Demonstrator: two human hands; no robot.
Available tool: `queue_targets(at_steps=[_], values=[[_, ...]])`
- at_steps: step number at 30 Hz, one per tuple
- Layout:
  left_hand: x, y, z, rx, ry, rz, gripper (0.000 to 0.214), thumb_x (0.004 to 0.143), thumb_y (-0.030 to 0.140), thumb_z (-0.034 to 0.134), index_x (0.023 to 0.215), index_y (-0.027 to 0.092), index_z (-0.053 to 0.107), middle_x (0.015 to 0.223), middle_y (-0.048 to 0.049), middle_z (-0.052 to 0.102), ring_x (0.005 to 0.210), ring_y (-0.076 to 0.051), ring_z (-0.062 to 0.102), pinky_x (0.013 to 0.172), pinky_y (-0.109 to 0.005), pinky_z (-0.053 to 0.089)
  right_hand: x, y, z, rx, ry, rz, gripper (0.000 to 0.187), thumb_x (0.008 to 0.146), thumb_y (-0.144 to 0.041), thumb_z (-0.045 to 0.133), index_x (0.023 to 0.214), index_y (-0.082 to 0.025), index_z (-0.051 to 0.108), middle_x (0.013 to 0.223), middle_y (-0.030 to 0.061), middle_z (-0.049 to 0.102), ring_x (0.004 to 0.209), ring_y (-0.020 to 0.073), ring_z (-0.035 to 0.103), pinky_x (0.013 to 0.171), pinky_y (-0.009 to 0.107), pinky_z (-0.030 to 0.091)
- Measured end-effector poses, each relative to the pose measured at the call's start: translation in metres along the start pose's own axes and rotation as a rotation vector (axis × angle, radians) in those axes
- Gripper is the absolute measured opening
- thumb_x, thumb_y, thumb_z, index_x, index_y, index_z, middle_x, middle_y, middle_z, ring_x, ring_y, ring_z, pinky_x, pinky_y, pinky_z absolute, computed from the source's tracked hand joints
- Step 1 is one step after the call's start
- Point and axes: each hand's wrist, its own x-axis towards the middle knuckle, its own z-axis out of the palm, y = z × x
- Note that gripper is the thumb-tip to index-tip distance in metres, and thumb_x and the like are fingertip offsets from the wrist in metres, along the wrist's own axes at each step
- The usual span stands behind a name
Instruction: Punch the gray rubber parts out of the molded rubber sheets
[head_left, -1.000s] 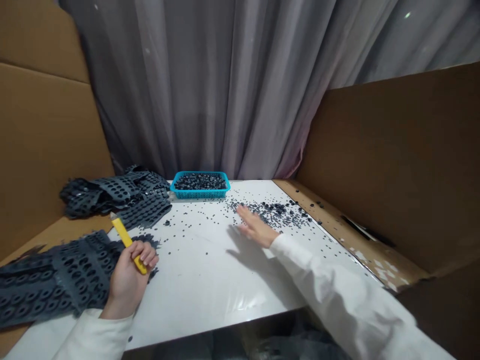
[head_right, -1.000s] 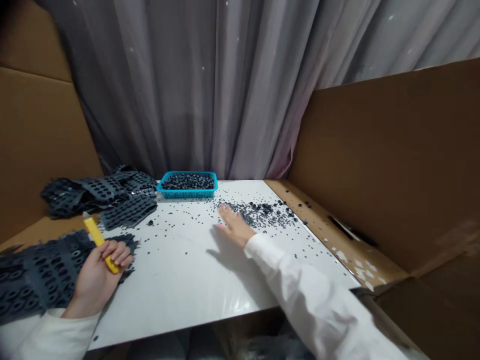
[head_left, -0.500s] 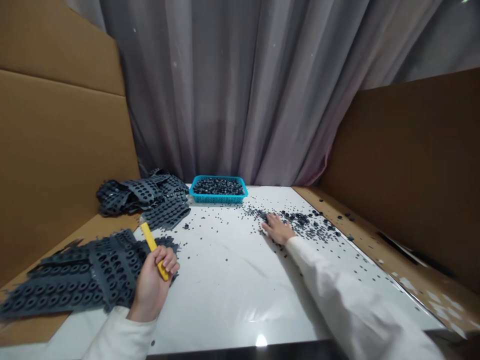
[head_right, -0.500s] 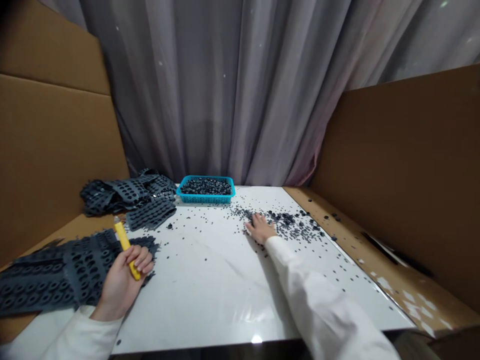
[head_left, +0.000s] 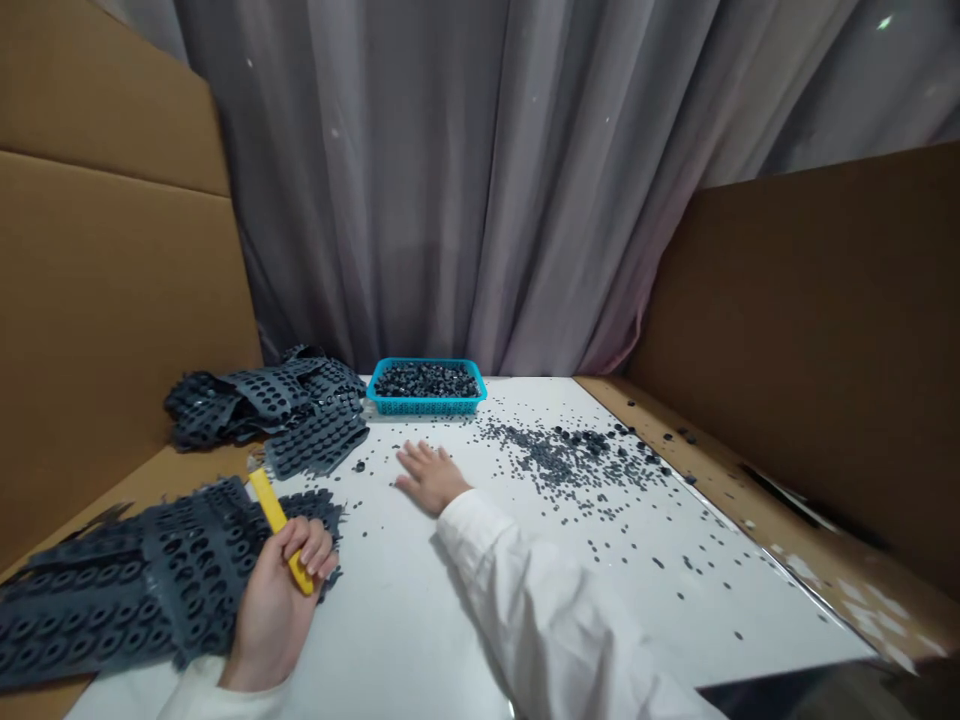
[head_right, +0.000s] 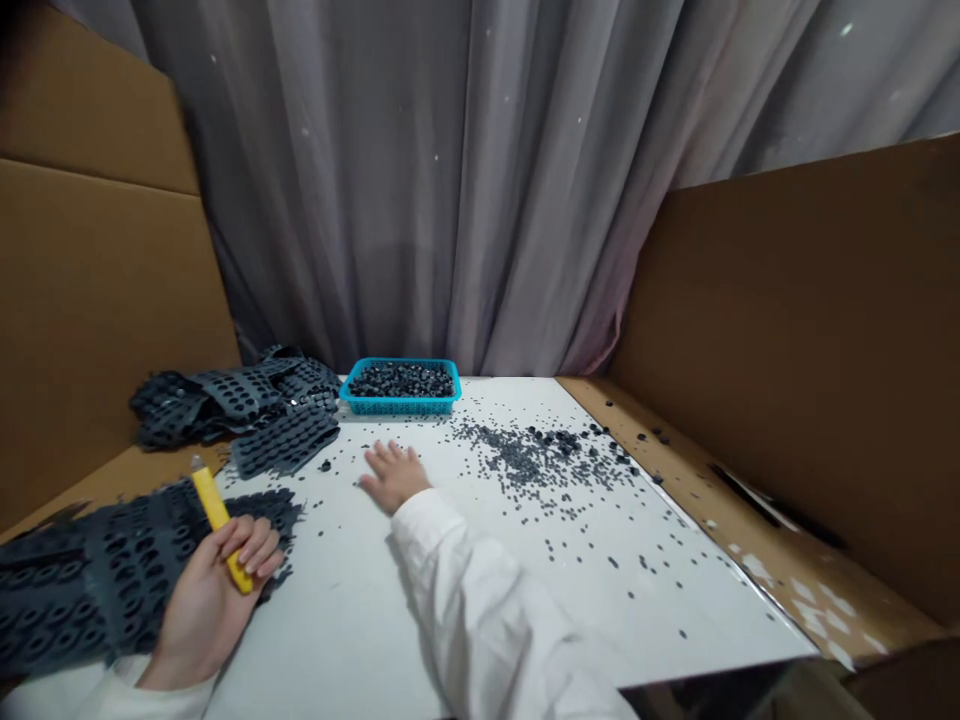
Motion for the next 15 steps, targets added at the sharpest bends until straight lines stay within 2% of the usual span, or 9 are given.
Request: queue_targets(at_steps=[2,5,7,8,10,12,13,14,15], values=[[-0.001,0.000,0.000,-0.001,-0.006,-0.004,0.030,0.078,0.021,0.053,0.057,0.018,0.033,0.054,0.0044,0.029,0.046,-0.010,0.029,0.040,-0.022,0.036,-0.023,0.046,-0.017,-0.026,0.014,0.179,0.061,0.091,-0.054,0.018,0.143,-0.023,0.019,0.152,0.0037,0.008,0.139,0.0230,0.004,0.109,0.049,0.004],[-0.002,0.001,0.001,-0.004,-0.006,-0.011,0.030,0.078,0.022,0.053,0.056,0.019,0.033,0.054,0.0041,0.029,0.046,-0.010,0.029,0.040,-0.022,0.036,-0.063,0.110,-0.048,-0.057,0.023,0.483,0.063,0.091,-0.052,0.014,0.144,-0.017,0.018,0.151,0.0137,0.009,0.138,0.0316,0.005,0.102,0.063,0.004],[-0.004,0.002,0.002,0.001,0.004,-0.014,0.030,0.078,0.022,0.053,0.056,0.019,0.033,0.054,0.0040,0.029,0.046,-0.010,0.029,0.040,-0.022,0.036,-0.079,0.131,-0.062,-0.068,0.046,0.612,0.066,0.091,-0.052,0.010,0.144,-0.014,0.016,0.150,0.0190,0.009,0.136,0.0375,0.005,0.097,0.070,0.006],[-0.004,0.003,0.003,0.003,0.009,-0.013,0.030,0.078,0.022,0.053,0.056,0.019,0.033,0.054,0.0039,0.029,0.046,-0.010,0.029,0.040,-0.022,0.036,-0.081,0.133,-0.066,-0.072,0.060,0.641,0.068,0.091,-0.053,0.009,0.144,-0.012,0.015,0.150,0.0202,0.008,0.136,0.0397,0.004,0.095,0.072,0.005],[-0.005,0.004,0.004,0.005,0.023,-0.005,0.030,0.078,0.022,0.052,0.056,0.019,0.033,0.054,0.0039,0.029,0.046,-0.010,0.028,0.039,-0.022,0.036,-0.074,0.117,-0.066,-0.075,0.083,0.629,0.070,0.089,-0.057,0.011,0.144,-0.014,0.017,0.151,0.0165,0.004,0.136,0.0405,-0.001,0.097,0.070,0.002],[-0.005,0.005,0.005,0.004,0.039,0.004,0.030,0.078,0.022,0.051,0.055,0.018,0.032,0.054,0.0039,0.029,0.046,-0.010,0.028,0.039,-0.022,0.036,-0.056,0.081,-0.054,-0.054,0.079,0.508,0.071,0.087,-0.061,0.017,0.144,-0.020,0.020,0.152,0.0083,0.002,0.136,0.0375,-0.003,0.103,0.064,0.004],[-0.005,0.005,0.005,0.005,0.045,0.007,0.030,0.079,0.022,0.050,0.055,0.018,0.032,0.054,0.0039,0.029,0.046,-0.010,0.028,0.039,-0.022,0.036,-0.045,0.058,-0.045,-0.027,0.060,0.393,0.071,0.086,-0.063,0.018,0.144,-0.021,0.020,0.152,0.0055,0.002,0.137,0.0356,-0.003,0.105,0.060,0.008],[-0.005,0.005,0.004,0.007,0.048,0.006,0.030,0.079,0.021,0.050,0.055,0.018,0.031,0.054,0.0038,0.029,0.046,-0.010,0.028,0.039,-0.021,0.036,-0.035,0.035,-0.035,0.029,0.035,0.168,0.074,0.087,-0.062,0.017,0.144,-0.015,0.018,0.152,0.0101,0.000,0.136,0.0377,-0.003,0.104,0.062,0.010],[-0.005,0.005,0.004,0.012,0.049,0.005,0.030,0.079,0.021,0.050,0.055,0.018,0.031,0.054,0.0038,0.029,0.046,-0.010,0.028,0.039,-0.021,0.036,-0.026,0.013,-0.025,0.049,0.010,0.035,0.073,0.086,-0.065,0.018,0.144,-0.021,0.017,0.152,0.0051,0.001,0.137,0.0329,-0.001,0.107,0.056,0.012]])
